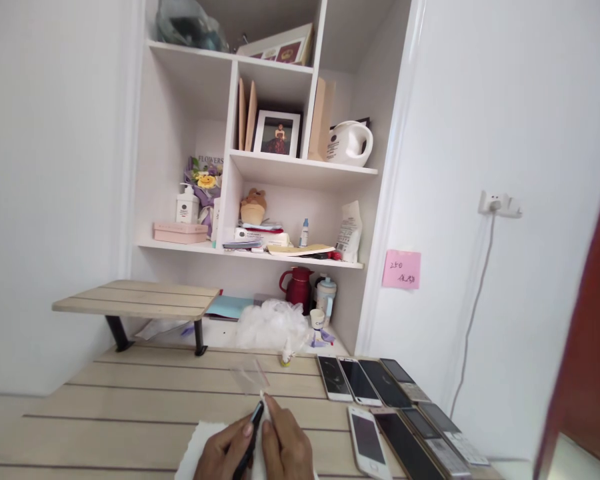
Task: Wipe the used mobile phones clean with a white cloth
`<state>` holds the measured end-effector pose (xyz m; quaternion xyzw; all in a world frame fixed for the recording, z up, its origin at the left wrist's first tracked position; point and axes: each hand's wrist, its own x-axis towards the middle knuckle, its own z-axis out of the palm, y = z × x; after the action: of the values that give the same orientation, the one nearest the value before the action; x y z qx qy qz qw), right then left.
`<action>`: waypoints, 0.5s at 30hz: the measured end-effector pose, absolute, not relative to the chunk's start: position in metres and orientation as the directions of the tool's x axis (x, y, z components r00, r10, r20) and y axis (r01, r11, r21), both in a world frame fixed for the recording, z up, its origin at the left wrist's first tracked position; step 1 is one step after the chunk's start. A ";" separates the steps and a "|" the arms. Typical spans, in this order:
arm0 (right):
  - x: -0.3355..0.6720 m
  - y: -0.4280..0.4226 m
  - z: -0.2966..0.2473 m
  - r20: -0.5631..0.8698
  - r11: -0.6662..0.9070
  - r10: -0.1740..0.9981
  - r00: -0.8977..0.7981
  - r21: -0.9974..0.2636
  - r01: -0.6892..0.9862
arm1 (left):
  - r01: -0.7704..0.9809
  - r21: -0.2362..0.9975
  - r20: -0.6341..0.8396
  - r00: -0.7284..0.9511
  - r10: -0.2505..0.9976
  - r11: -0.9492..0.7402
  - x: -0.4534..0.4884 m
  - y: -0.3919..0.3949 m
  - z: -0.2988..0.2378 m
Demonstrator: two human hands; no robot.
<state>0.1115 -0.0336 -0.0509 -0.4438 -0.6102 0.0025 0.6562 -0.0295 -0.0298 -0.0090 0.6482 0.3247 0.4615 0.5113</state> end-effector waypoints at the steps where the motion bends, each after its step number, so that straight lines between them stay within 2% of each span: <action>1: 0.110 -0.035 -0.050 0.814 0.624 0.526 0.247 -0.567 0.538 | -0.044 0.958 0.278 0.376 0.884 -0.283 -0.030 -0.029 -0.009; 3: 0.110 -0.037 -0.046 0.792 0.621 0.551 0.263 -0.599 0.506 | -0.029 0.959 0.270 0.398 0.877 -0.282 -0.031 -0.029 -0.009; 7: 0.113 -0.039 -0.037 0.615 0.507 0.731 0.296 -0.780 0.368 | -0.001 0.978 0.194 0.362 0.912 -0.207 -0.031 -0.031 -0.009; 9: 0.112 -0.040 -0.034 0.639 0.528 0.706 0.305 -0.762 0.374 | 0.008 0.971 0.222 0.353 0.909 -0.241 -0.031 -0.032 -0.008; 12: 0.108 -0.043 -0.034 0.775 0.626 0.567 0.279 -0.626 0.466 | -0.014 0.946 0.304 0.379 0.874 -0.323 -0.031 -0.032 -0.004; 13: 0.108 -0.043 -0.035 0.794 0.640 0.549 0.261 -0.600 0.480 | -0.025 0.943 0.315 0.386 0.867 -0.332 -0.031 -0.031 -0.004; 15: 0.109 -0.042 -0.036 0.770 0.625 0.584 0.258 -0.629 0.462 | -0.037 0.951 0.296 0.394 0.870 -0.307 -0.031 -0.030 -0.006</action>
<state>0.1085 -0.0420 -0.0359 -0.4305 -0.6075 0.0459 0.6660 -0.0310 -0.0303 -0.0062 0.6687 0.3115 0.4541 0.4997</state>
